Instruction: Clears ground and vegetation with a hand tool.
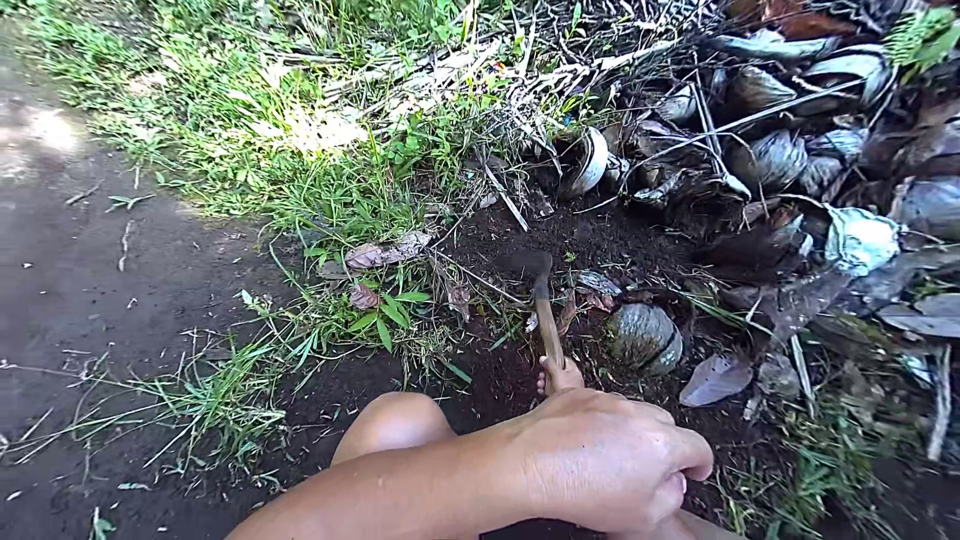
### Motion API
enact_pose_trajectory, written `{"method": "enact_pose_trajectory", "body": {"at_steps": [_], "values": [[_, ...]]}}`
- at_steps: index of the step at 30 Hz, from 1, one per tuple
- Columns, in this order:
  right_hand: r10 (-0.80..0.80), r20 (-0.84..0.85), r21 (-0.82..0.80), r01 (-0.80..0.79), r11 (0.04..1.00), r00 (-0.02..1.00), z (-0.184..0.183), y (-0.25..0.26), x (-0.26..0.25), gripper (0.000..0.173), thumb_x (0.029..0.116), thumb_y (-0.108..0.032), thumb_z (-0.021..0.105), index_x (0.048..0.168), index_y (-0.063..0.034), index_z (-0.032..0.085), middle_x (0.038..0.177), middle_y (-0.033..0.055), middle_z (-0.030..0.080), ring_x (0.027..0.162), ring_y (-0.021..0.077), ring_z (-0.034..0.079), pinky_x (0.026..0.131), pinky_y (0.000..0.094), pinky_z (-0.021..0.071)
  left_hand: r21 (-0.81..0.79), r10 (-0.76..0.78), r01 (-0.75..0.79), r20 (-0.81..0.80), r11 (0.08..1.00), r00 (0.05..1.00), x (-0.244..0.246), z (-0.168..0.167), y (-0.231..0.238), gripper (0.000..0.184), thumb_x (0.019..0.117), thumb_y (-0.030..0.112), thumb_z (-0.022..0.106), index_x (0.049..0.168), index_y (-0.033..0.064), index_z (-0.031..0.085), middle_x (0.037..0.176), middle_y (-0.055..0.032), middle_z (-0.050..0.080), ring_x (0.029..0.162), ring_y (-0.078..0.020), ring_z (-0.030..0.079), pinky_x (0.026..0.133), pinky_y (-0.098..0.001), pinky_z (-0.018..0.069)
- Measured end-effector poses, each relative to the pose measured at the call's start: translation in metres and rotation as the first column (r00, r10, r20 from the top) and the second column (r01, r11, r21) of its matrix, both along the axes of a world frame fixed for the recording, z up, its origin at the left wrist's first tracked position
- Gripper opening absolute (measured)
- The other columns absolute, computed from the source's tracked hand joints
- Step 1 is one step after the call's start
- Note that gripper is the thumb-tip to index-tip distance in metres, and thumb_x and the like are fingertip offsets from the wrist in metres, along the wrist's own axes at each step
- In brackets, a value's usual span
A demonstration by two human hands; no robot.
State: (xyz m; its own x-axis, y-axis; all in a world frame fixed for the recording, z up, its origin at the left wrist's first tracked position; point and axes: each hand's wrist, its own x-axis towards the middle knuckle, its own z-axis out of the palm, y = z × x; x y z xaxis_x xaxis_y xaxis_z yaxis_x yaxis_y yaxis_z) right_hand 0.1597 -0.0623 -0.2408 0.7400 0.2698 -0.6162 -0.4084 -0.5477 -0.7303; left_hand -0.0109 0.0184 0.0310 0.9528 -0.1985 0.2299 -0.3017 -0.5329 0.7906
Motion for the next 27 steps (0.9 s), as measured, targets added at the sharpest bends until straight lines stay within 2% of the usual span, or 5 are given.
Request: {"method": "enact_pose_trajectory", "body": {"at_steps": [4,8,18,21,27], "values": [[0.296,0.277,-0.073,-0.288,0.955,0.914,0.044,0.027,-0.009,0.044,0.1026,-0.017,0.060,0.140,0.0006,0.047,0.097,0.0166,0.067,0.074,0.0225,0.070,0.071,0.0407,0.0604,0.012,-0.020,0.020,-0.019,1.000,1.000,0.001,0.005,-0.007,0.020,0.1014,0.008,0.054,0.109,0.0045,0.072,0.096,-0.0122,0.071,0.093,-0.0259,0.069,0.079,-0.0437,0.0550],[0.624,0.525,-0.282,-0.573,0.770,0.580,0.078,0.061,-0.028,0.048,0.0941,-0.013,0.062,0.140,0.0006,0.054,0.125,0.0226,0.065,0.108,0.0356,0.067,0.095,0.0540,0.0535,0.048,-0.014,0.016,-0.056,0.999,0.998,0.005,0.011,-0.011,0.021,0.1017,0.008,0.053,0.110,0.0043,0.072,0.098,-0.0132,0.071,0.095,-0.0272,0.069,0.081,-0.0447,0.0549],[0.872,0.406,-0.574,-0.819,0.012,-0.273,0.056,0.133,-0.161,0.041,0.1000,-0.002,0.051,0.140,-0.0090,0.056,0.133,0.0257,0.060,0.117,0.0446,0.063,0.093,0.0599,0.0523,0.039,-0.053,0.055,-0.066,0.998,0.996,0.013,0.021,-0.029,0.021,0.1021,0.008,0.053,0.110,0.0051,0.072,0.096,-0.0130,0.070,0.094,-0.0281,0.069,0.079,-0.0458,0.0543],[0.957,0.153,-0.589,-0.800,-0.113,-0.248,0.036,0.134,-0.163,0.041,0.1016,-0.005,0.050,0.142,-0.0081,0.053,0.134,0.0266,0.061,0.122,0.0459,0.060,0.098,0.0634,0.0484,0.032,-0.040,0.042,-0.056,0.999,0.998,0.015,0.017,-0.030,0.021,0.1019,0.007,0.052,0.107,0.0047,0.072,0.094,-0.0134,0.069,0.093,-0.0294,0.068,0.077,-0.0463,0.0535],[0.997,0.081,-0.760,-0.646,0.067,0.008,0.035,0.058,-0.003,0.046,0.0951,-0.008,0.062,0.141,-0.0080,0.056,0.127,0.0267,0.065,0.115,0.0493,0.064,0.091,0.0699,0.0503,0.057,0.016,-0.012,-0.063,0.998,0.998,0.005,0.018,-0.016,0.020,0.1015,0.008,0.053,0.109,0.0055,0.072,0.096,-0.0127,0.071,0.093,-0.0282,0.069,0.077,-0.0457,0.0551]]}}
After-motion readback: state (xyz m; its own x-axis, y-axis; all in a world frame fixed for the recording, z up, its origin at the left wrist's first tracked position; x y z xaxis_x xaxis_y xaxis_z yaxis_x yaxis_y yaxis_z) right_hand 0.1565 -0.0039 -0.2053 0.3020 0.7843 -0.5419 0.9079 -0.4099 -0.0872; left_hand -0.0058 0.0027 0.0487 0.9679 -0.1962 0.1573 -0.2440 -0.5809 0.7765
